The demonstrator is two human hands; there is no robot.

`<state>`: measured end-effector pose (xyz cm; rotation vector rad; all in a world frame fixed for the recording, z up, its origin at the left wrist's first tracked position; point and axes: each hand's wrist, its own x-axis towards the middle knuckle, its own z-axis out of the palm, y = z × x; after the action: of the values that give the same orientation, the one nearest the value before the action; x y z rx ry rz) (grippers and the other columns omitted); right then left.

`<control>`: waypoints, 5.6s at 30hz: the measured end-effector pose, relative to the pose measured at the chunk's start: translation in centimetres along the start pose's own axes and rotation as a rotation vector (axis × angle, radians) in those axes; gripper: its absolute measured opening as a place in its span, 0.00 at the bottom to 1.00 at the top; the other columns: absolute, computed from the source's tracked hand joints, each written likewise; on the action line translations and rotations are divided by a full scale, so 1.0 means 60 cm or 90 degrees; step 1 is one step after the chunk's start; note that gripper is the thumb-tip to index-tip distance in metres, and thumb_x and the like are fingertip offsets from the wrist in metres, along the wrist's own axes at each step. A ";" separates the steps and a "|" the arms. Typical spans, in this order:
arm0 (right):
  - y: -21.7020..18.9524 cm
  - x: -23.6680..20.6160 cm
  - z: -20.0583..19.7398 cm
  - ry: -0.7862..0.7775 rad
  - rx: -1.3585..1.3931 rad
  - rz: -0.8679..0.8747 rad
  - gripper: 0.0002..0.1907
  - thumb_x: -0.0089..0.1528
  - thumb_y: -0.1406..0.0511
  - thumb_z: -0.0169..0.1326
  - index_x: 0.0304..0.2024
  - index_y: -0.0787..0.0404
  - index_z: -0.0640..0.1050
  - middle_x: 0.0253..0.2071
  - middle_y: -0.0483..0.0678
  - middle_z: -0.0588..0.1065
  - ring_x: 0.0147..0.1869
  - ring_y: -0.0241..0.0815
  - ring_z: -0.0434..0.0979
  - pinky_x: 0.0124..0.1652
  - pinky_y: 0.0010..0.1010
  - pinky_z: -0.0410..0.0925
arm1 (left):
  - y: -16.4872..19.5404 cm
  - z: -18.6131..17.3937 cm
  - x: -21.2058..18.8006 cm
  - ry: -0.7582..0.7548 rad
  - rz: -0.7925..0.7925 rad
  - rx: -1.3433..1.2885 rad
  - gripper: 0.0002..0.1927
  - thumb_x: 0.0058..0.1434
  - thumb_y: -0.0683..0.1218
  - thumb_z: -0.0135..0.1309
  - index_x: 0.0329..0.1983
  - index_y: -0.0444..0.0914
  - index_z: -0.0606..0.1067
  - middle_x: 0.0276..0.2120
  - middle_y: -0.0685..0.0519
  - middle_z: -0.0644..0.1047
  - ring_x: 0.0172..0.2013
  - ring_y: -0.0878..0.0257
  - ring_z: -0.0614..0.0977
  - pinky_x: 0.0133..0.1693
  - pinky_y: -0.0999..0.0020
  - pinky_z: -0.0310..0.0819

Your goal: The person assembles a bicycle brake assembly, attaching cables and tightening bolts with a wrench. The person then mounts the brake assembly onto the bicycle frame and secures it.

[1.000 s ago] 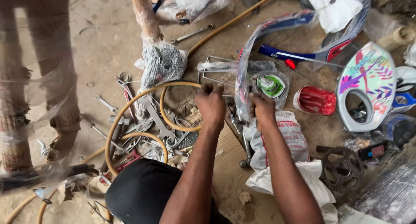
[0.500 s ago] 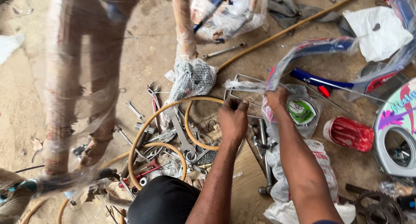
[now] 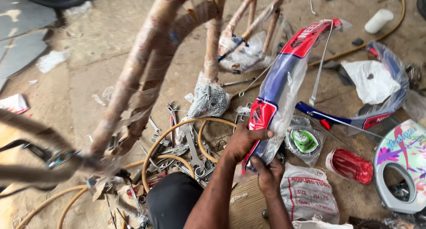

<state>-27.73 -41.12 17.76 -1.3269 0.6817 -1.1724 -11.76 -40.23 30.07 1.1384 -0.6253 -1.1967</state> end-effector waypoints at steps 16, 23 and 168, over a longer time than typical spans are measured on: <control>-0.293 0.282 -0.004 -0.034 -0.235 -0.173 0.09 0.73 0.60 0.58 0.45 0.59 0.76 0.36 0.38 0.71 0.37 0.30 0.67 0.38 0.26 0.61 | 0.119 -0.170 -0.252 0.037 0.254 0.994 0.08 0.61 0.43 0.50 0.40 0.36 0.76 0.40 0.43 0.77 0.38 0.43 0.81 0.38 0.47 0.75; -0.180 0.318 -0.001 -0.313 0.351 -0.024 0.17 0.79 0.53 0.49 0.57 0.60 0.68 0.46 0.49 0.74 0.50 0.49 0.79 0.57 0.46 0.72 | 0.149 -0.201 -0.290 0.114 0.450 1.056 0.09 0.63 0.48 0.51 0.35 0.39 0.77 0.50 0.46 0.74 0.42 0.51 0.80 0.39 0.54 0.78; -0.087 -0.013 0.543 -0.492 0.168 0.519 0.11 0.61 0.76 0.52 0.45 0.67 0.82 0.38 0.53 0.82 0.36 0.41 0.82 0.36 0.32 0.77 | 0.269 -0.541 -0.464 0.454 0.124 1.354 0.21 0.67 0.61 0.53 0.43 0.38 0.76 0.33 0.47 0.77 0.36 0.54 0.79 0.37 0.57 0.71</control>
<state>0.35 -27.59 28.53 -0.9963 0.3955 -0.0533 14.39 -3.65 38.23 2.8358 -1.3515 0.6403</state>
